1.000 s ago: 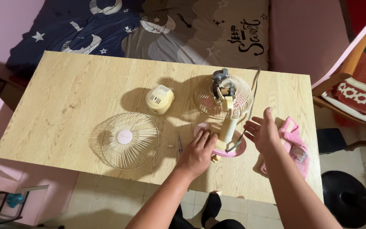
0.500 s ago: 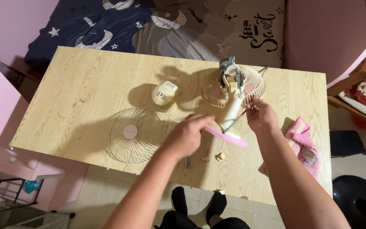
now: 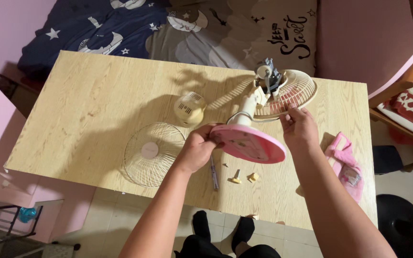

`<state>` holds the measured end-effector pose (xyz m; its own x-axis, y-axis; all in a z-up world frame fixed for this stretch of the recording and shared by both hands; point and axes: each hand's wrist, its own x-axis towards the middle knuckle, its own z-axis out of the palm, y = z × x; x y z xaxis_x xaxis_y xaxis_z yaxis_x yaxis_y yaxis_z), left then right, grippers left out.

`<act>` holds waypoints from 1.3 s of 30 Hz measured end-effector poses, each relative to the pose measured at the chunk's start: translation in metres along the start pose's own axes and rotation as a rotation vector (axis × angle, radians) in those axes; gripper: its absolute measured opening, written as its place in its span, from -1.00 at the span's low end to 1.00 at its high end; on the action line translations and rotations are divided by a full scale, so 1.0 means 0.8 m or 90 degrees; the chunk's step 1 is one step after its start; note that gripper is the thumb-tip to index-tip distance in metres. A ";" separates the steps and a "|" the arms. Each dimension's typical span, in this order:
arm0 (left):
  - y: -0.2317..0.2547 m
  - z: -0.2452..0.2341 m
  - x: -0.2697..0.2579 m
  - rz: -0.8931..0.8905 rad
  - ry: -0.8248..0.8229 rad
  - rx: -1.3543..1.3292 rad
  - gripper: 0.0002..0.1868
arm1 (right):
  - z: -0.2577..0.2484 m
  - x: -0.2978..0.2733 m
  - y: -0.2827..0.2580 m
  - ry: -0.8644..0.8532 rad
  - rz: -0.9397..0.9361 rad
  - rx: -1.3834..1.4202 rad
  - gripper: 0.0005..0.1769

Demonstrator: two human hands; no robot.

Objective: The person assembles a small table fan on a wooden table. They attach the front grill to the motor housing, then use a screwdriver to secure the pink base to the fan's neck. The person handles the fan parts, screws, and a screwdriver throughout the process.

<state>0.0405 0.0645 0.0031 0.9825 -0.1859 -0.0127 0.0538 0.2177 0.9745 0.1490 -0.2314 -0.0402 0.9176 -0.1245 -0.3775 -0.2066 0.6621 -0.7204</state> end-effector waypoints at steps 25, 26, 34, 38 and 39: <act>0.088 0.024 0.006 -0.040 -0.012 0.050 -0.77 | 0.040 -0.078 -0.061 0.169 -0.032 -0.243 -0.73; 0.092 0.027 0.006 -0.042 -0.019 0.075 -0.77 | 0.032 -0.076 -0.060 0.157 -0.014 -0.205 -0.71; 0.115 0.072 0.032 0.073 -0.053 0.149 -0.78 | -0.025 -0.061 -0.032 -0.055 0.023 0.026 -0.68; 0.115 0.112 0.048 0.108 -0.067 0.175 -0.79 | -0.045 -0.077 -0.030 -0.106 0.029 0.060 -0.66; 0.113 0.123 0.052 0.110 -0.081 0.148 -0.80 | -0.050 -0.081 -0.031 -0.115 0.028 0.067 -0.66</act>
<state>0.0688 -0.0178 0.1126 0.9424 -0.2872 0.1713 -0.1687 0.0342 0.9851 0.0814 -0.2695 -0.0211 0.9564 0.0350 -0.2901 -0.2202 0.7390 -0.6367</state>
